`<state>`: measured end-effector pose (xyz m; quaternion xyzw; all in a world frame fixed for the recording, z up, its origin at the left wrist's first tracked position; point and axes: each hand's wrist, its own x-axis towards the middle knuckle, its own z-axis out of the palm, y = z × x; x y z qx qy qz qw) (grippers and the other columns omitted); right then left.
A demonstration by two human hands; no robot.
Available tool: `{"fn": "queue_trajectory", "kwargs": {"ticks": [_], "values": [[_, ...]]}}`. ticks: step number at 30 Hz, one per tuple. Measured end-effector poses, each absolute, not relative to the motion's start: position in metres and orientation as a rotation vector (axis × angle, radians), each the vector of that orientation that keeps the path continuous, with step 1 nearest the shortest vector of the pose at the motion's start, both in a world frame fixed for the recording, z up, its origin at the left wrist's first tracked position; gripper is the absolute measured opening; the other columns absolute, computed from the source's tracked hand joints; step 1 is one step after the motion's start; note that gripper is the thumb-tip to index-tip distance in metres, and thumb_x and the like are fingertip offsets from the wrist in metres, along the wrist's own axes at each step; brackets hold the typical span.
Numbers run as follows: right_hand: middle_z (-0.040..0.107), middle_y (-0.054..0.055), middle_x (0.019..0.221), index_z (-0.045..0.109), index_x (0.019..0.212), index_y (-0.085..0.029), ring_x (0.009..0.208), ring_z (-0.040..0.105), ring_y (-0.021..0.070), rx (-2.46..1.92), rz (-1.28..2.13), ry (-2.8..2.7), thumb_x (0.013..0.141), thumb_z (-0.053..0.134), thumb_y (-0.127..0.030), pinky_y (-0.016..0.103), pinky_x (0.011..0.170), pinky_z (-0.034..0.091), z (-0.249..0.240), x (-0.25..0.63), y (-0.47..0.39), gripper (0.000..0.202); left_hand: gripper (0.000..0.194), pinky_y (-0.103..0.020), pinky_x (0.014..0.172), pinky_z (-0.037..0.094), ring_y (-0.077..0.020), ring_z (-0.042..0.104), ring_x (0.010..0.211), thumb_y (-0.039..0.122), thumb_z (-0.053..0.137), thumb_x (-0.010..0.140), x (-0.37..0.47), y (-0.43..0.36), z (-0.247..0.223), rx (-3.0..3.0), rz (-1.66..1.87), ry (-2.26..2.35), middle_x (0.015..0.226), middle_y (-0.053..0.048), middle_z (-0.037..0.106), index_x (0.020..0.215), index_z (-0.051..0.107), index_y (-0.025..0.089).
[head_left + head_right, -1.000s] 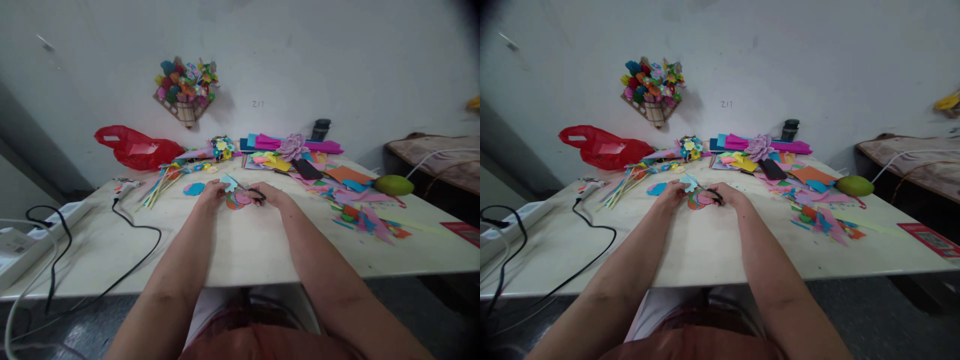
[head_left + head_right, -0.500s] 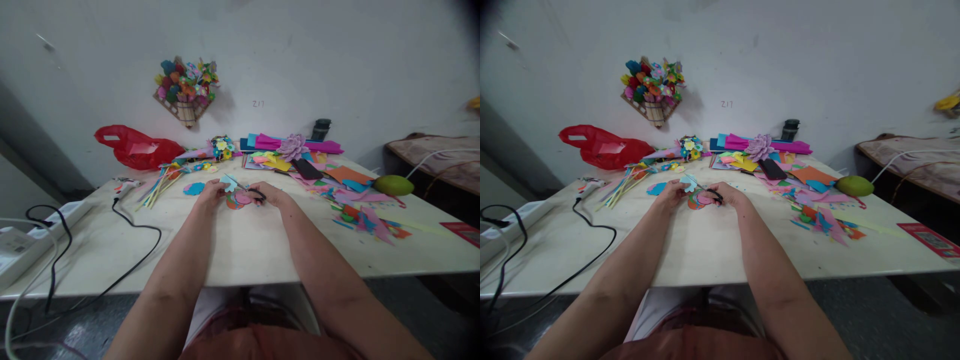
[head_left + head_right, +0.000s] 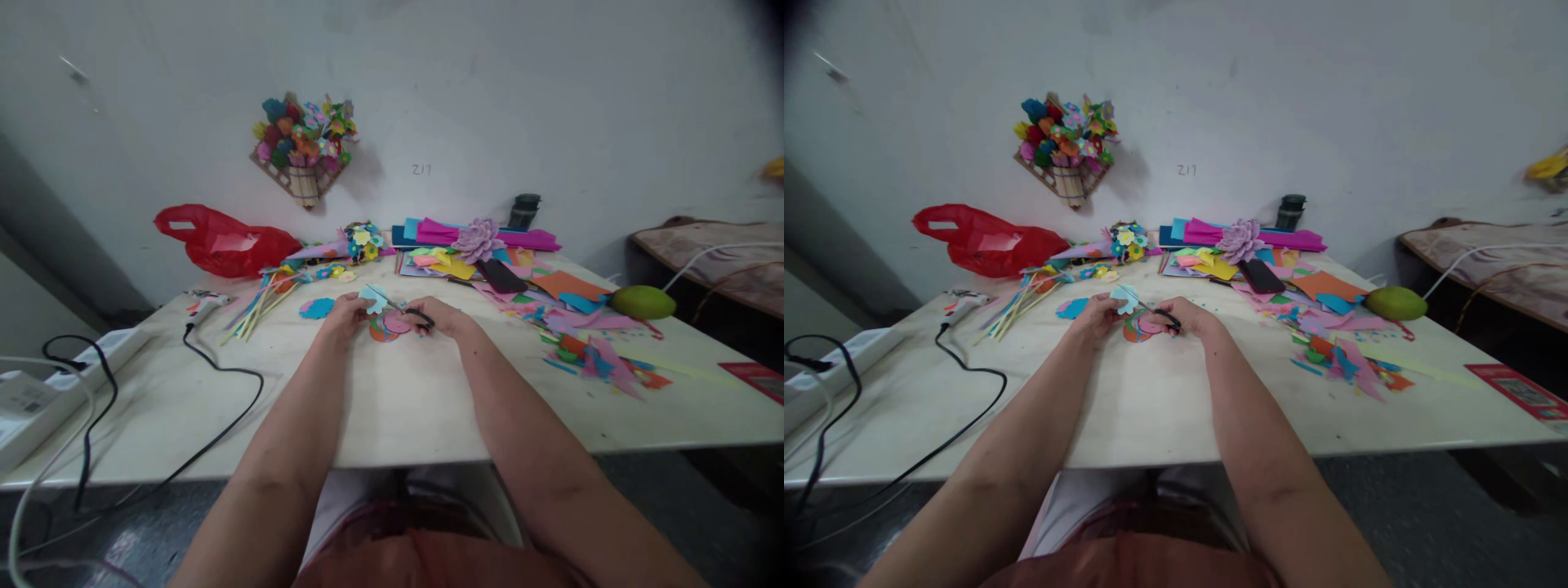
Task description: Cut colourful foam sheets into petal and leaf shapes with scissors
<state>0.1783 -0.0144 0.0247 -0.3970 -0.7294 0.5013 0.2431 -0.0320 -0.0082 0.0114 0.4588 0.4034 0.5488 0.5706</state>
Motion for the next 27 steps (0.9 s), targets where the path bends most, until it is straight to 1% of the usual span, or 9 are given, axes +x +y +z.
{"fn": "queue_trajectory", "kwargs": {"ticks": [7, 13, 21, 27], "values": [[0.049, -0.005, 0.046, 0.058, 0.072, -0.013, 0.037, 0.04, 0.0051, -1.066, 1.375, -1.974, 0.07, 0.064, -0.031, 0.018, 0.037, 0.027, 0.0258, 0.1779, -0.016, 0.019, 0.019, -0.028, 0.06, 0.051, -0.0161, 0.061, 0.061, 0.016, 0.07, 0.051, -0.0306, -0.0092, 0.0121, 1.043, 1.299, 0.937, 0.067, -0.006, 0.065, 0.068, 0.062, 0.014], [0.049, -0.005, 0.046, 0.057, 0.069, -0.014, 0.037, 0.04, 0.005, -1.072, 1.38, -1.939, 0.069, 0.065, -0.03, 0.018, 0.038, 0.028, 0.0257, 0.1759, -0.0166, 0.018, 0.018, -0.028, 0.059, 0.051, -0.0144, 0.059, 0.06, 0.014, 0.069, 0.051, -0.0289, -0.0086, 0.0116, 0.996, 1.333, 0.924, 0.067, -0.006, 0.064, 0.067, 0.062, 0.014], [0.051, -0.004, 0.048, 0.06, 0.076, -0.014, 0.037, 0.043, 0.0054, -1.081, 1.36, -1.919, 0.069, 0.066, -0.031, 0.018, 0.037, 0.03, 0.0218, 0.1749, -0.0134, 0.019, 0.015, -0.027, 0.058, 0.053, -0.0121, 0.056, 0.055, 0.013, 0.069, 0.049, -0.0246, -0.0072, 0.01, 0.948, 1.376, 0.905, 0.06, -0.001, 0.061, 0.06, 0.06, 0.015], [0.05, -0.005, 0.048, 0.06, 0.077, -0.014, 0.036, 0.041, 0.0051, -1.069, 1.372, -1.884, 0.068, 0.066, -0.03, 0.018, 0.037, 0.028, 0.0205, 0.174, -0.0126, 0.02, 0.015, -0.026, 0.056, 0.053, -0.0126, 0.058, 0.057, 0.013, 0.069, 0.049, -0.0234, -0.0066, 0.009, 0.923, 1.384, 0.904, 0.064, -0.003, 0.063, 0.062, 0.061, 0.014]]}}
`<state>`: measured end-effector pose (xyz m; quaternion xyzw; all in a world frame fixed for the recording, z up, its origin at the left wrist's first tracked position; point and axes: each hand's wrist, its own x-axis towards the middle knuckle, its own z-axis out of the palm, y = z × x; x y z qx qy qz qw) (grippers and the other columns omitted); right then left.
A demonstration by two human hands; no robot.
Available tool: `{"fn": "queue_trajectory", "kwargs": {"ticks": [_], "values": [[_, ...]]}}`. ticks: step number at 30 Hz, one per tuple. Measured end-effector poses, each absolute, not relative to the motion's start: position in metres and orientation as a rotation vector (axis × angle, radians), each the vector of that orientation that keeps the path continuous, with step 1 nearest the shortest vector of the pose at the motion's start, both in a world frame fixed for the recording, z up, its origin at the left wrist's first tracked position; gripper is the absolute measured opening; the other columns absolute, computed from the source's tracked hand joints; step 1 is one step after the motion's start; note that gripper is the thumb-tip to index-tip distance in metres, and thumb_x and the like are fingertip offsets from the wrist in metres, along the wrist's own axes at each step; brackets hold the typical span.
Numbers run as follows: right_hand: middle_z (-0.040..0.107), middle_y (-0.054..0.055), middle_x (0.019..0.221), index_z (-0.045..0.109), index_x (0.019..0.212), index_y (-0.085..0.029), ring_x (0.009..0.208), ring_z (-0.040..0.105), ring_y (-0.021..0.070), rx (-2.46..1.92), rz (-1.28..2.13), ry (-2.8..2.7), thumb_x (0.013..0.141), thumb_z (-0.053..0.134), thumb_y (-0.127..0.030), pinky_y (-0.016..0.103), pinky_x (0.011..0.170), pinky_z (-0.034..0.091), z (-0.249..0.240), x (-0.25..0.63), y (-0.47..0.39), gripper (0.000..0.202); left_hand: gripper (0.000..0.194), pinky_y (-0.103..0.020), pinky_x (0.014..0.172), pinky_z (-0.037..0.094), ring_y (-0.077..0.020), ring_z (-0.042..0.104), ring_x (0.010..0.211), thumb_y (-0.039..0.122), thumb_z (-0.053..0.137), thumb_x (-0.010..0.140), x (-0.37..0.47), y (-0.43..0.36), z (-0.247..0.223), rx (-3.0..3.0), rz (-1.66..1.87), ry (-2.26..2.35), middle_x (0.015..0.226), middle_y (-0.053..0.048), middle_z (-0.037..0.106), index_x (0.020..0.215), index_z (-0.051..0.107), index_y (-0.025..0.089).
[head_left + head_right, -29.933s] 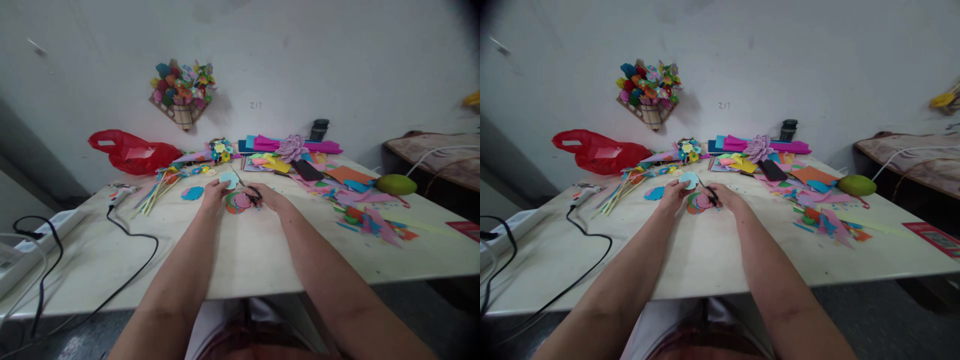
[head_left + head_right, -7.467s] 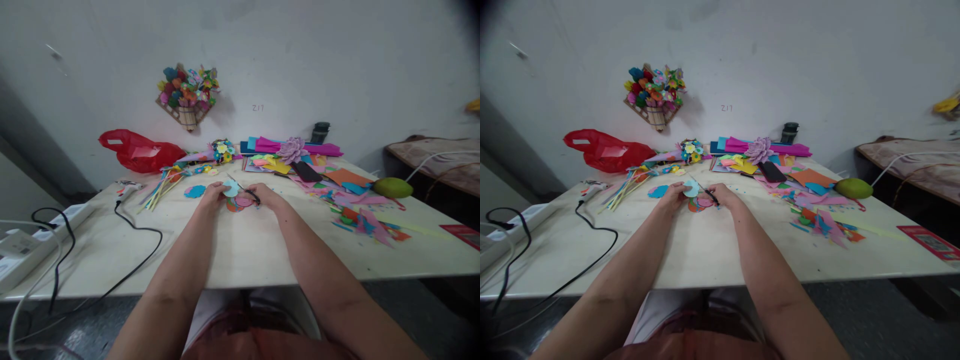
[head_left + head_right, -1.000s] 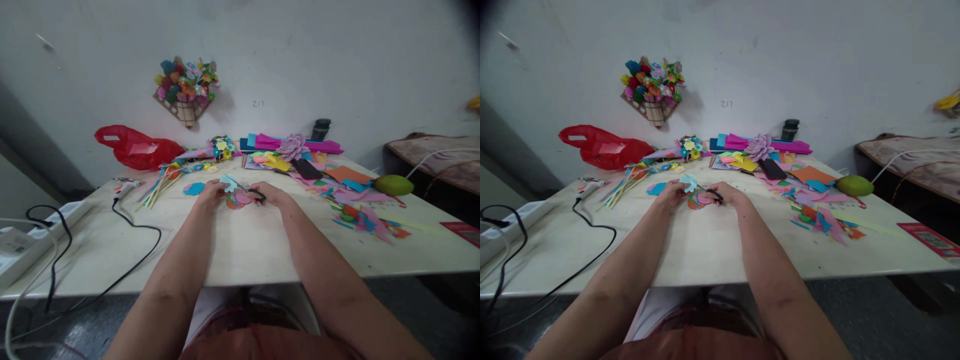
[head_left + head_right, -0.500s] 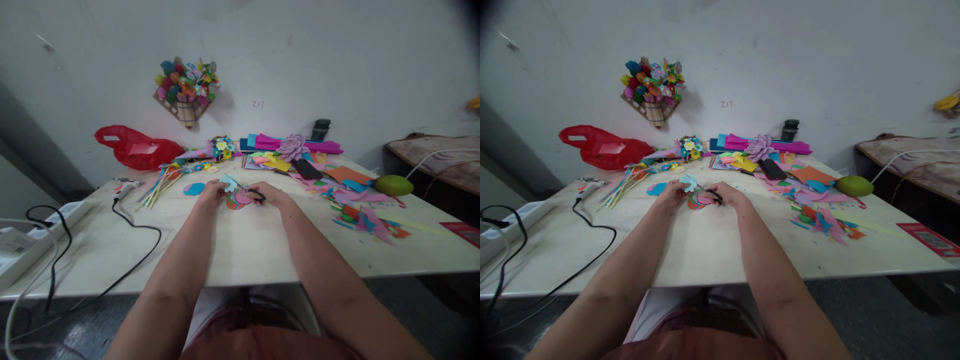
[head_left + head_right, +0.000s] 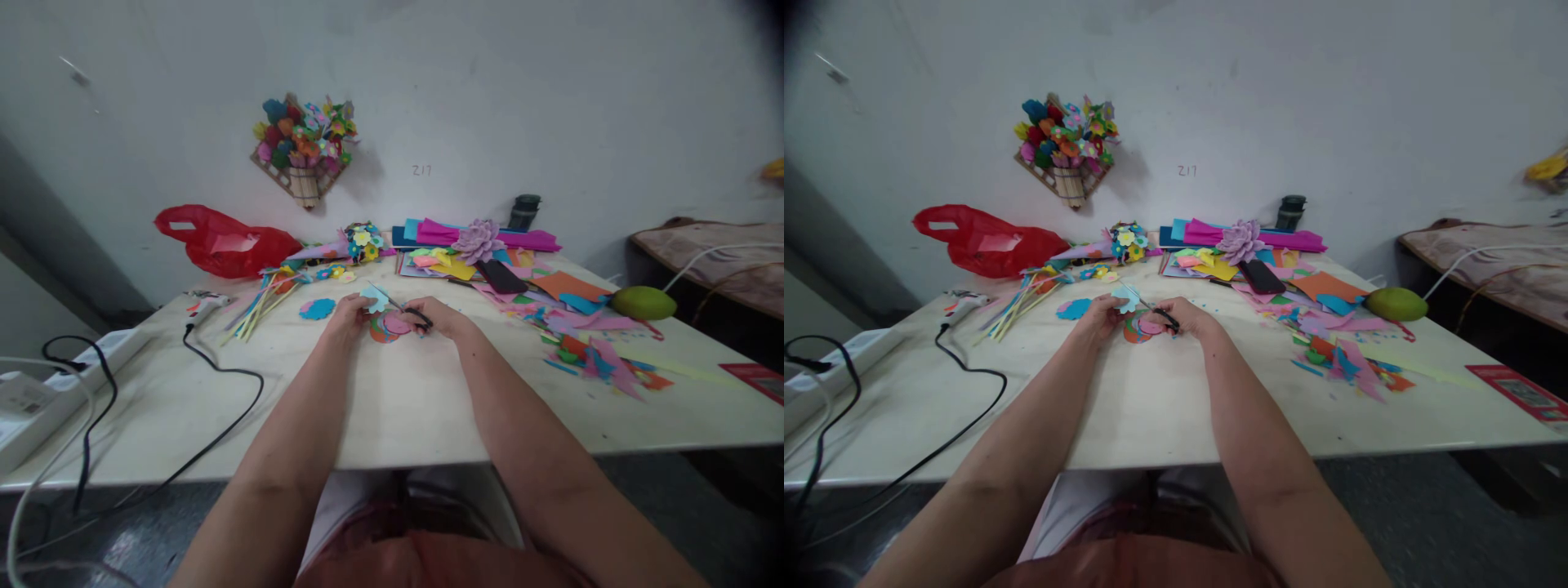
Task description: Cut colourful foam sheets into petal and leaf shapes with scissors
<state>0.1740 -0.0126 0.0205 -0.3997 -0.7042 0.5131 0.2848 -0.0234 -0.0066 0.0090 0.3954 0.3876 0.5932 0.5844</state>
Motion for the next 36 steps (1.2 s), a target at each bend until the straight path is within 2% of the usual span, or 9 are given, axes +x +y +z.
{"fn": "queue_trajectory", "kwargs": {"ticks": [23, 31, 36], "values": [[0.049, -0.005, 0.047, 0.064, 0.083, -0.013, 0.036, 0.04, 0.0048, -1.057, 1.338, -1.771, 0.068, 0.067, -0.032, 0.017, 0.035, 0.029, 0.014, 0.169, -0.005, 0.025, 0.014, -0.031, 0.064, 0.055, -0.014, 0.059, 0.063, 0.012, 0.064, 0.053, -0.009, -0.009, 0.013, 0.811, 1.464, 0.859, 0.068, -0.001, 0.061, 0.064, 0.057, 0.017], [0.051, -0.005, 0.048, 0.061, 0.075, -0.013, 0.039, 0.042, 0.0054, -0.999, 1.326, -1.72, 0.066, 0.069, -0.036, 0.018, 0.038, 0.032, 0.013, 0.166, -0.005, 0.026, 0.016, -0.026, 0.06, 0.051, -0.0123, 0.059, 0.06, 0.013, 0.063, 0.054, 0.005, -0.01, 0.016, 0.721, 1.508, 0.916, 0.063, 0.001, 0.059, 0.065, 0.054, 0.017], [0.053, -0.004, 0.049, 0.061, 0.073, -0.013, 0.038, 0.042, 0.0057, -1.036, 1.349, -1.625, 0.065, 0.07, -0.035, 0.018, 0.035, 0.027, 0.015, 0.161, -0.009, 0.025, 0.018, -0.023, 0.059, 0.049, -0.0092, 0.055, 0.056, 0.013, 0.065, 0.053, 0.012, -0.01, 0.013, 0.683, 1.557, 0.92, 0.06, 0.003, 0.056, 0.063, 0.051, 0.017]]}}
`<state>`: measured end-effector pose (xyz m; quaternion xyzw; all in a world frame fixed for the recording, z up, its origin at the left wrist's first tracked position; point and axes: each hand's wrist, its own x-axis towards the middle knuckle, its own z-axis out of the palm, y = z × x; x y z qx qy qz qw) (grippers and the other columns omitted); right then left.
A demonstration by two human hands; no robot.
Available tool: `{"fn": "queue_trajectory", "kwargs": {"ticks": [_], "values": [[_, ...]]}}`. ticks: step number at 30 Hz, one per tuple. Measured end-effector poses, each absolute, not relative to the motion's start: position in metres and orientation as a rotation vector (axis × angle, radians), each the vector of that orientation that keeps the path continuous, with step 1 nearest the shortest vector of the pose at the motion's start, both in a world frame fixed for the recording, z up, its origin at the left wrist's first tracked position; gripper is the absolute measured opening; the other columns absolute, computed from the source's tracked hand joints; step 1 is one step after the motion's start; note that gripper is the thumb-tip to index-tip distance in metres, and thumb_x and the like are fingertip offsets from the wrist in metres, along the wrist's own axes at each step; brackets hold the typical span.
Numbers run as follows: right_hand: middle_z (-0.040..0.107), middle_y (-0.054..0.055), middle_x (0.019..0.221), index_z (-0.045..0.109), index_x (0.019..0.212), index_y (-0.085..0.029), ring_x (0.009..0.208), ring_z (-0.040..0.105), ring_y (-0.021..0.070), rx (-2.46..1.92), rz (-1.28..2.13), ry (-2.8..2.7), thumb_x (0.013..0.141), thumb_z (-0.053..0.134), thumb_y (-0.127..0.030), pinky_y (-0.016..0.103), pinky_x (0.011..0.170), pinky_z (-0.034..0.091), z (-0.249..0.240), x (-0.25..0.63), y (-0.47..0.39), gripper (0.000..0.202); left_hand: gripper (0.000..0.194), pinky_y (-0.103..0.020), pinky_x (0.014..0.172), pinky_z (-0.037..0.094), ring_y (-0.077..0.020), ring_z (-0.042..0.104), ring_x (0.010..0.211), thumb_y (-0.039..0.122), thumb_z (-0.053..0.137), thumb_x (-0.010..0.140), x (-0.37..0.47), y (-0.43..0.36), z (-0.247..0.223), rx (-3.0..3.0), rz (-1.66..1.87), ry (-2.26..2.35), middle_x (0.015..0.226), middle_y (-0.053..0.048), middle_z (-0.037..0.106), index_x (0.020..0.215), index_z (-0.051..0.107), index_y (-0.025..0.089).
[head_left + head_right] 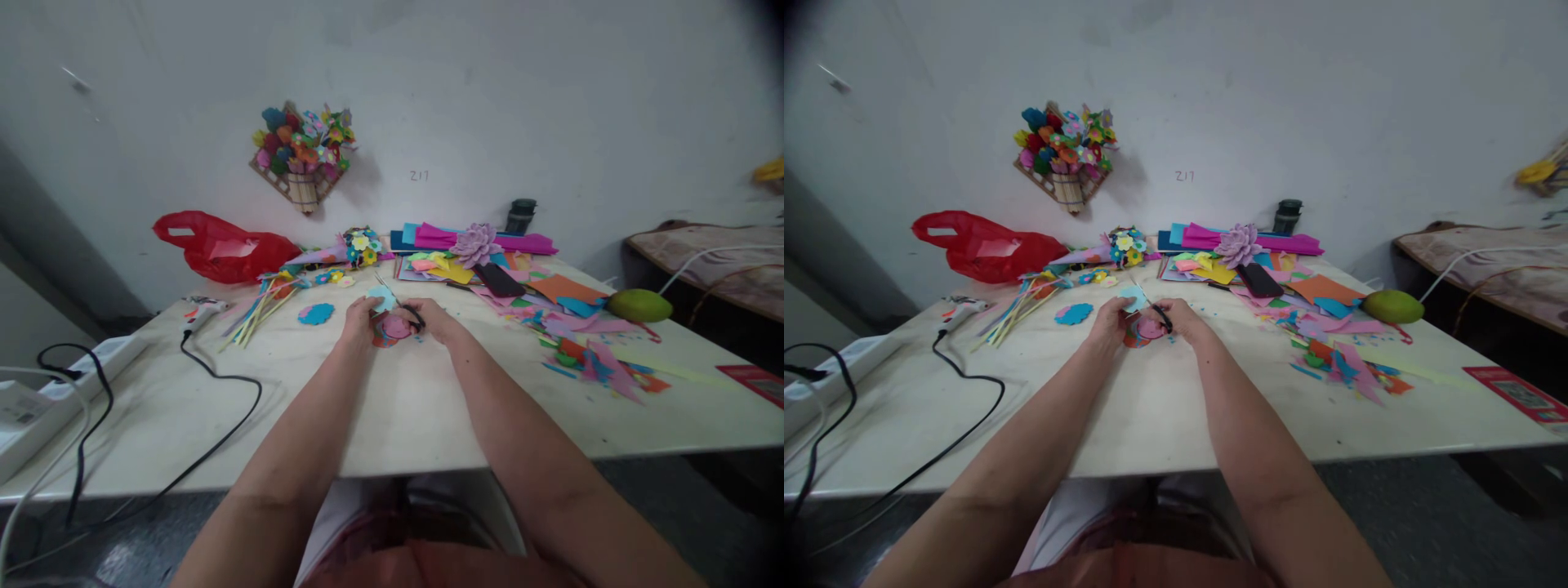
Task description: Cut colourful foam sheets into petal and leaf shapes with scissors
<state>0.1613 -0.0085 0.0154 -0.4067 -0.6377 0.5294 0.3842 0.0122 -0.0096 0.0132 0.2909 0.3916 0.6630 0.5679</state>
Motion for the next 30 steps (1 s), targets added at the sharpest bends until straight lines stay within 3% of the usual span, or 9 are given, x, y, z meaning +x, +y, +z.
{"fn": "queue_trajectory", "kwargs": {"ticks": [6, 19, 30], "values": [[0.053, -0.003, 0.049, 0.059, 0.07, -0.014, 0.038, 0.044, 0.0064, -1.09, 1.376, -1.53, 0.069, 0.067, -0.036, 0.018, 0.034, 0.026, 0.019, 0.153, -0.015, 0.024, 0.022, -0.023, 0.063, 0.048, -0.0081, 0.053, 0.055, 0.015, 0.067, 0.052, 0.017, -0.007, 0.007, 0.692, 1.63, 0.928, 0.059, 0.004, 0.052, 0.06, 0.047, 0.018], [0.051, -0.004, 0.045, 0.053, 0.062, -0.014, 0.036, 0.043, 0.0062, -1.072, 1.395, -1.421, 0.07, 0.068, -0.033, 0.017, 0.033, 0.025, 0.022, 0.143, -0.022, 0.025, 0.032, -0.022, 0.051, 0.043, -0.008, 0.05, 0.046, 0.017, 0.074, 0.044, 0.025, -0.01, 0.008, 0.624, 1.706, 0.885, 0.049, 0.006, 0.049, 0.057, 0.044, 0.018], [0.05, -0.004, 0.044, 0.055, 0.065, -0.014, 0.036, 0.043, 0.0063, -1.125, 1.308, -1.394, 0.069, 0.07, -0.031, 0.018, 0.034, 0.029, 0.024, 0.134, -0.026, 0.023, 0.029, -0.024, 0.05, 0.04, -0.0103, 0.05, 0.043, 0.018, 0.07, 0.048, 0.029, -0.006, 0.003, 0.621, 1.691, 0.906, 0.044, 0.007, 0.047, 0.057, 0.043, 0.019]]}}
